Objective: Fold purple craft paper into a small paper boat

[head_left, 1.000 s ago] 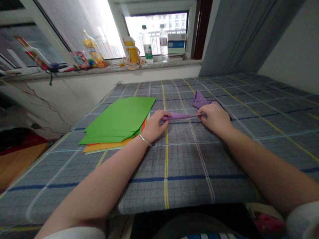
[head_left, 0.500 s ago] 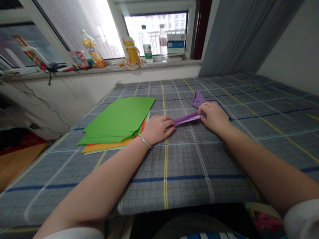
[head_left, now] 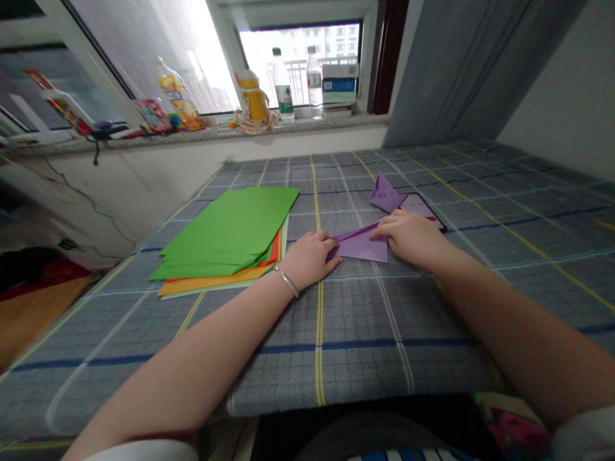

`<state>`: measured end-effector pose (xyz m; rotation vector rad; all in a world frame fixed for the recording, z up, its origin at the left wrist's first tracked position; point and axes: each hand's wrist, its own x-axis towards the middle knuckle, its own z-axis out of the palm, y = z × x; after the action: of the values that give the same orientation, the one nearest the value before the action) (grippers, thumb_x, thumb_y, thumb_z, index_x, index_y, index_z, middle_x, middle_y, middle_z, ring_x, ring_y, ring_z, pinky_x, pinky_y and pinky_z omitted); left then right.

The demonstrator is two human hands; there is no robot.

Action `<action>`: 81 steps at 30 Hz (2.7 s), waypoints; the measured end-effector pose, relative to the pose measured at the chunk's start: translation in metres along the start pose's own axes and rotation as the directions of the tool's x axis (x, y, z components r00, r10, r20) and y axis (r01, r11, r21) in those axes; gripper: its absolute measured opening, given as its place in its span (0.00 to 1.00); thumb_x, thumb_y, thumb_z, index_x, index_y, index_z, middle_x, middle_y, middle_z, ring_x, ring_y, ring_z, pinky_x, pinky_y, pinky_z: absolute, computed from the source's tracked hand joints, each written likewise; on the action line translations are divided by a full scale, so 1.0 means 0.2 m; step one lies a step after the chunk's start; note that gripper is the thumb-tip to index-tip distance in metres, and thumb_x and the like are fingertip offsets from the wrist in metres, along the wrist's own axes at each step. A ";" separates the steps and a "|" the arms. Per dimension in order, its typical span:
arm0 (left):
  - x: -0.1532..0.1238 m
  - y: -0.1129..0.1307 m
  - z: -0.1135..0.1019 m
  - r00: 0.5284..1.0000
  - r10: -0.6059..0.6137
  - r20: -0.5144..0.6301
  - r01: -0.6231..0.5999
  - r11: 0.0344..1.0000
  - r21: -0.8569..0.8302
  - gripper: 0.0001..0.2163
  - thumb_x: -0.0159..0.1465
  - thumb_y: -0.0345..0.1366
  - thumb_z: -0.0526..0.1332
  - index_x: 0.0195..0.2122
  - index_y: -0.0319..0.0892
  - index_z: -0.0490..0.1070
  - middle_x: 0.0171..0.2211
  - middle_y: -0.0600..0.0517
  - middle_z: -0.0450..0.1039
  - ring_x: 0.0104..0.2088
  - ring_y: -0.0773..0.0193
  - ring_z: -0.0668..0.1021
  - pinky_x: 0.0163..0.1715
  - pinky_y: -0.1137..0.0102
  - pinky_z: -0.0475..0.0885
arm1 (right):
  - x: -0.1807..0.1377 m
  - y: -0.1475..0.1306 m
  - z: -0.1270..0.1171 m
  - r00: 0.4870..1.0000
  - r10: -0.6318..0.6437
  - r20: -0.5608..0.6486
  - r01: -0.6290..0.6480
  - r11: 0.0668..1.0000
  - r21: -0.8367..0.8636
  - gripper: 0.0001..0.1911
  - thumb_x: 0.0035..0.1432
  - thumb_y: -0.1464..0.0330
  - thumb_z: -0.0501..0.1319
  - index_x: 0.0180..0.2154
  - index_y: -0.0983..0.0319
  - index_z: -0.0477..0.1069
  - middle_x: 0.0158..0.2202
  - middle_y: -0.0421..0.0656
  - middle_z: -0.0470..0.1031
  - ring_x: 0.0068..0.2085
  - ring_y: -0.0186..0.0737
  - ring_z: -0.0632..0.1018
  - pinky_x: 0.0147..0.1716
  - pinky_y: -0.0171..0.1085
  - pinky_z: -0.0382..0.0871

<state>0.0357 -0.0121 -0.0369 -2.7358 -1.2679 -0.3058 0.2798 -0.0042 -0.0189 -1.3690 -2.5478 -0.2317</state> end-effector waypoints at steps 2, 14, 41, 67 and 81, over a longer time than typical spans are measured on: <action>0.00 0.01 0.00 1.000 -0.013 0.000 0.013 1.000 -0.016 0.18 0.65 0.46 0.57 0.48 0.38 0.74 0.42 0.43 0.74 0.44 0.55 0.76 0.48 0.61 0.70 | 0.00 -0.02 0.01 1.000 0.001 0.025 -0.001 1.000 0.017 0.17 0.59 0.75 0.54 0.43 0.57 0.79 0.43 0.43 0.80 0.45 0.45 0.75 0.45 0.43 0.66; 0.02 -0.02 0.01 0.973 -0.230 0.031 0.228 0.920 -0.320 0.17 0.65 0.33 0.55 0.55 0.46 0.69 0.42 0.50 0.79 0.40 0.60 0.79 0.44 0.66 0.72 | 0.00 -0.14 0.06 0.985 -0.154 0.075 0.152 0.988 0.040 0.18 0.59 0.61 0.62 0.49 0.61 0.75 0.49 0.48 0.77 0.49 0.50 0.76 0.48 0.46 0.69; 0.00 -0.18 -0.02 0.972 0.000 0.233 0.124 0.846 -0.519 0.23 0.58 0.39 0.63 0.56 0.44 0.69 0.30 0.55 0.74 0.27 0.67 0.73 0.28 0.73 0.66 | 0.01 -0.20 0.12 0.910 -0.414 -0.002 0.413 0.907 0.080 0.12 0.63 0.67 0.57 0.47 0.59 0.75 0.47 0.44 0.78 0.47 0.45 0.74 0.44 0.42 0.67; 0.01 -0.12 -0.02 0.991 -0.029 0.133 0.077 0.925 -0.372 0.28 0.58 0.36 0.62 0.61 0.45 0.62 0.39 0.52 0.76 0.32 0.65 0.76 0.32 0.73 0.67 | 0.09 -0.30 0.21 1.000 -0.001 0.005 -0.001 0.964 0.267 0.04 0.59 0.69 0.59 0.32 0.61 0.70 0.34 0.43 0.75 0.39 0.42 0.73 0.38 0.38 0.63; -0.02 -0.08 0.00 0.998 0.050 0.026 -0.042 0.968 -0.248 0.16 0.60 0.33 0.61 0.51 0.41 0.66 0.45 0.46 0.70 0.43 0.59 0.76 0.46 0.65 0.71 | 0.10 -0.28 0.21 0.999 0.040 0.019 -0.044 0.920 0.388 0.04 0.56 0.74 0.58 0.35 0.62 0.67 0.31 0.41 0.72 0.34 0.37 0.72 0.35 0.36 0.63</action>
<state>0.0216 -0.0046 -0.0369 -2.9835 -1.2491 -0.4463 0.2168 -0.0090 -0.0553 -1.2656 -2.3965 0.2795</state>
